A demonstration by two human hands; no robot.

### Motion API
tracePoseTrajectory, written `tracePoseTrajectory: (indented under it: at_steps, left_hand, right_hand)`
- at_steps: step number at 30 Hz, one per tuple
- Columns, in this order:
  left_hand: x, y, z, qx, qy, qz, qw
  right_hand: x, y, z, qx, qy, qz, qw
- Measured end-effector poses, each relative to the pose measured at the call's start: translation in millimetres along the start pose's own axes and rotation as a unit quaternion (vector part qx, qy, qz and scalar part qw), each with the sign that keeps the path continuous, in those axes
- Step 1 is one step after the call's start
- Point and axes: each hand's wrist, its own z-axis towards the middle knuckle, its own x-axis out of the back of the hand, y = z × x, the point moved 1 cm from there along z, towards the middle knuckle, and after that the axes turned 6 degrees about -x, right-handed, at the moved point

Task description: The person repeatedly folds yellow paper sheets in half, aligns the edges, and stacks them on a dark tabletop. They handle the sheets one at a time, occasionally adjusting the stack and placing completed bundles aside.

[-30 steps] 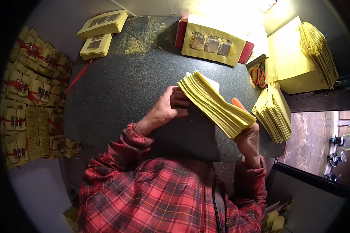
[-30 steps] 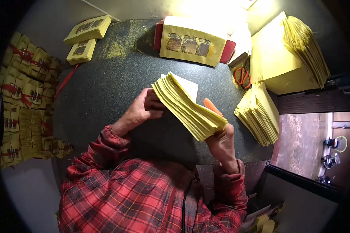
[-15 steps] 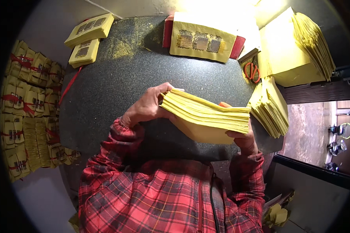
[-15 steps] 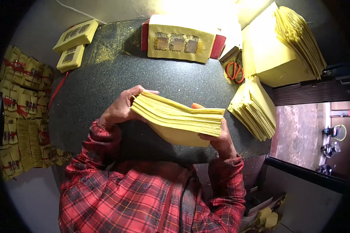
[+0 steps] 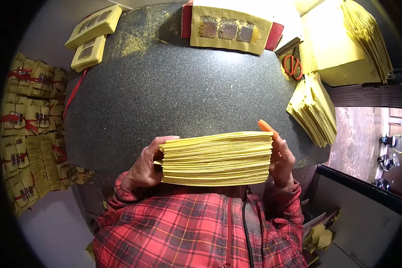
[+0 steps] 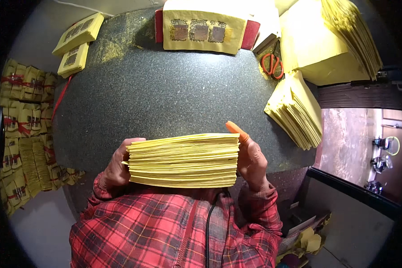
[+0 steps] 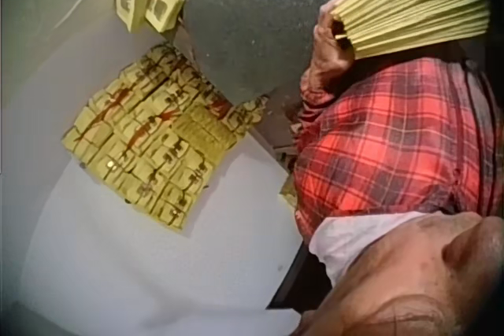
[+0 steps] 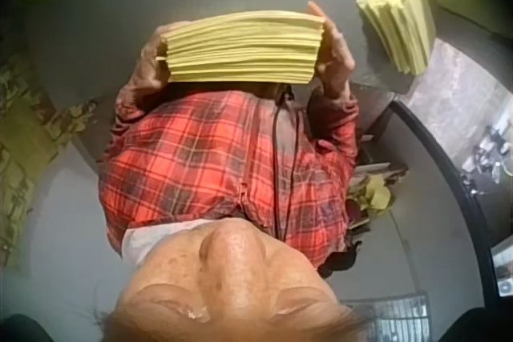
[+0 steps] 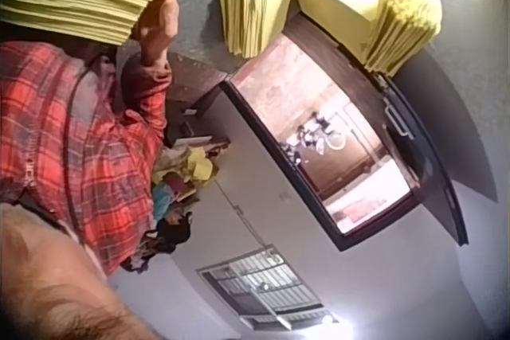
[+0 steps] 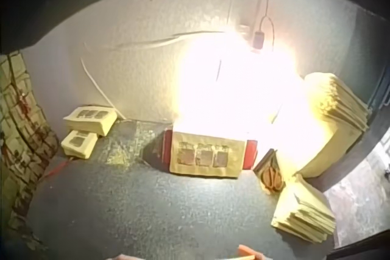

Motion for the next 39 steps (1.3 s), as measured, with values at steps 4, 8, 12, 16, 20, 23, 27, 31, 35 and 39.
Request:
tracePoseTrajectory:
  at_steps: [4,8,12,16,20,23,27,31,35,39]
  left_hand:
    - [-1.2,5.8,-5.6,-0.032,0.010,-0.215,0.976]
    - [-18.3,3.3,-0.4,-0.023,0.091,-0.167,0.981]
    - [-21.8,10.4,5.0,-0.005,0.094,-0.101,0.990]
    - [-18.6,19.8,5.6,0.013,0.112,-0.156,0.981]
    - [-27.2,16.8,17.1,-0.032,0.096,-0.095,0.990]
    - [-21.8,18.6,16.1,-0.013,0.086,-0.122,0.989]
    - [-20.3,21.3,19.5,-0.019,0.054,-0.102,0.993]
    - [-19.4,26.8,21.5,0.011,0.062,-0.112,0.992]
    - [-18.7,28.0,22.2,0.033,0.066,-0.157,0.985]
    - [-7.4,16.6,14.6,0.013,0.056,-0.190,0.980]
  right_hand:
    - [-25.8,-2.2,-1.0,0.027,0.042,-0.116,0.992]
    - [-42.1,3.1,-5.0,0.056,0.068,-0.176,0.981]
    - [-49.9,3.3,-6.6,0.078,0.081,-0.183,0.977]
    - [-50.1,-3.8,-7.1,0.067,0.097,-0.202,0.972]
    - [-64.2,2.2,-7.2,0.078,0.104,-0.247,0.960]
    - [-60.0,-3.9,-6.1,0.080,0.130,-0.239,0.959]
    - [-57.7,-7.6,-5.5,0.069,0.129,-0.277,0.950]
    - [-63.4,-3.6,-2.4,0.081,0.144,-0.262,0.951]
    - [-67.3,-4.1,-2.8,0.112,0.143,-0.303,0.935]
    - [-57.9,-16.0,-2.8,0.151,0.105,-0.461,0.868]
